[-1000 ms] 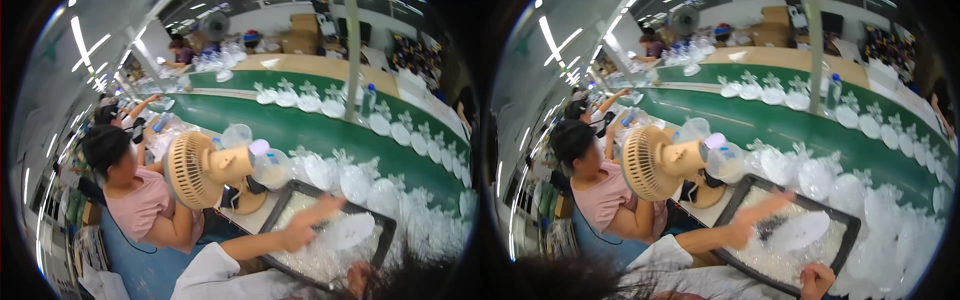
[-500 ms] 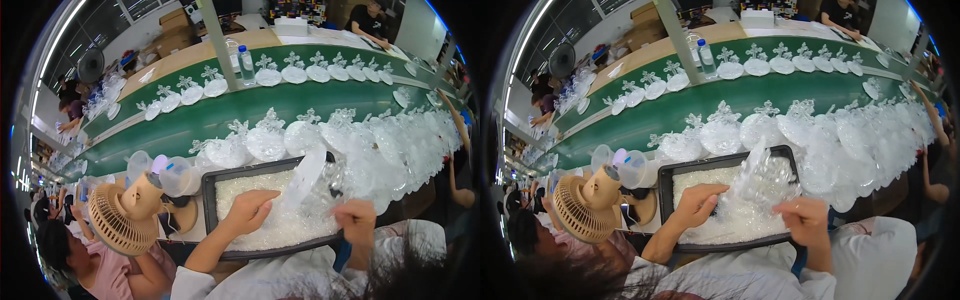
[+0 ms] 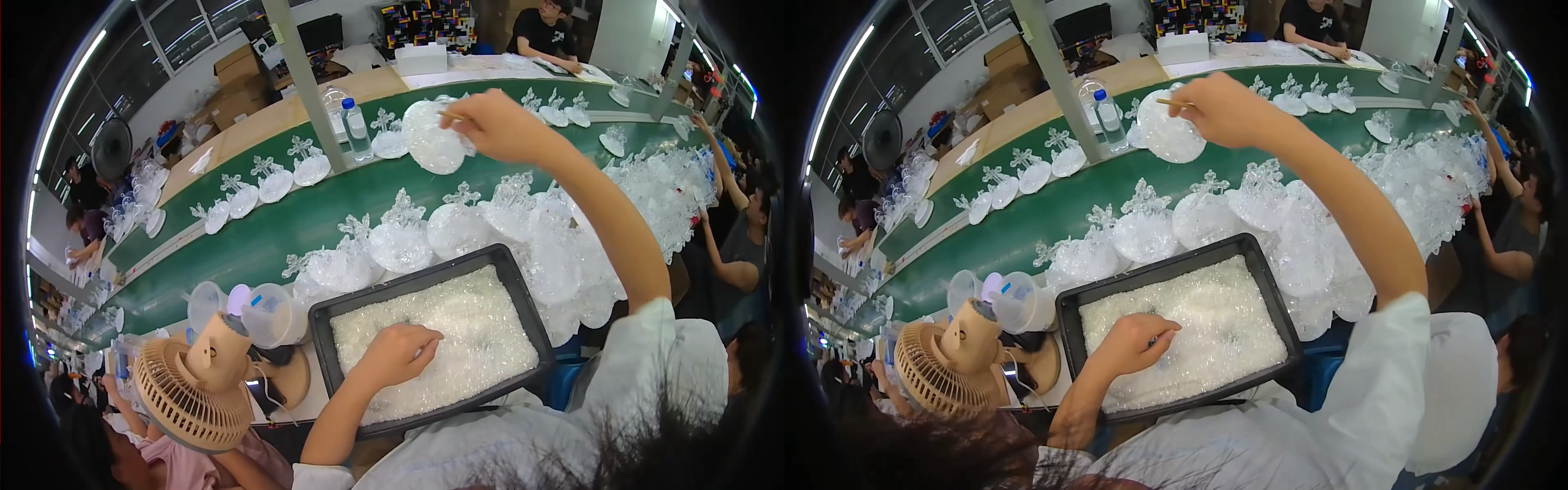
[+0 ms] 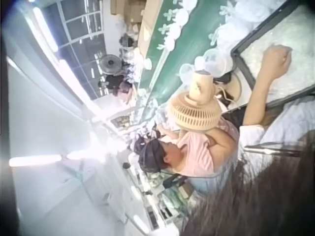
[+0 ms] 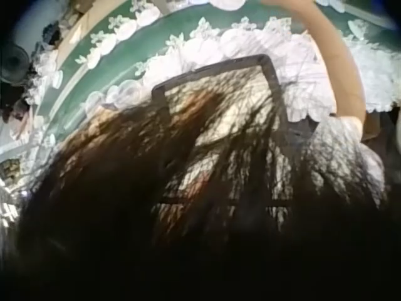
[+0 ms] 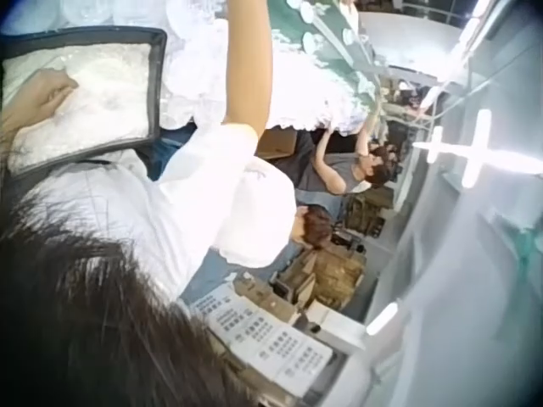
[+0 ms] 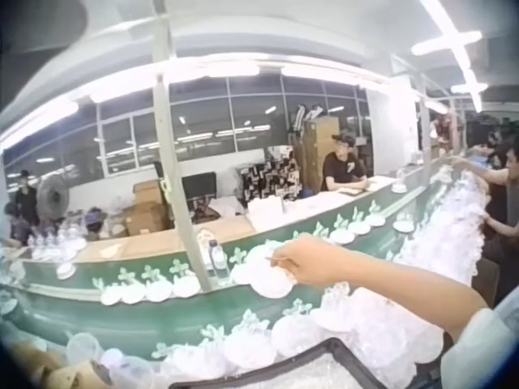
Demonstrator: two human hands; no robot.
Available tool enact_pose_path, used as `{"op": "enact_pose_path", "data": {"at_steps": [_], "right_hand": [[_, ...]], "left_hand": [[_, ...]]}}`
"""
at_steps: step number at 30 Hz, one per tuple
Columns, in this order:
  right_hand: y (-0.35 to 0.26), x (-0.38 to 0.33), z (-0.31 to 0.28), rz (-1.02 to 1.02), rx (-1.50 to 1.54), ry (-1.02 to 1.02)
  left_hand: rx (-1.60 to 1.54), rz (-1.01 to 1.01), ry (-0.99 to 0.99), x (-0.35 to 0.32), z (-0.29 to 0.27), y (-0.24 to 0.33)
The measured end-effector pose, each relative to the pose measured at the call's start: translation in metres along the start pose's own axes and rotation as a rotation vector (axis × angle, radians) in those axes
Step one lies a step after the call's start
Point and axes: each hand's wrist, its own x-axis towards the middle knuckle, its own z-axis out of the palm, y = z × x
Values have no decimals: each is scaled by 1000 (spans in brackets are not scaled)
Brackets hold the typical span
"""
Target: Applying decorative crystals and small beads to lighting fixture components on an assembly line.
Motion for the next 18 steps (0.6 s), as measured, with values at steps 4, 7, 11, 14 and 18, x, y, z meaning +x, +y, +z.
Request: {"op": "enact_pose_path", "data": {"at_steps": [4, 7, 11, 14, 18], "right_hand": [[37, 73, 55, 145, -206, -285], [62, 106, 101, 142, -277, -415], [87, 126, 157, 96, -288, -545], [98, 124, 184, 334, -223, -618], [100, 120, 195, 282, -274, -577]], "left_hand": [[26, -75, -46, -2, -3, -5], [31, -117, -51, -3, -5, -9], [29, -165, -61, -3, -8, -15], [8, -186, -80, -1, -10, -19], [7, -208, -114, 2, -12, -19]]}}
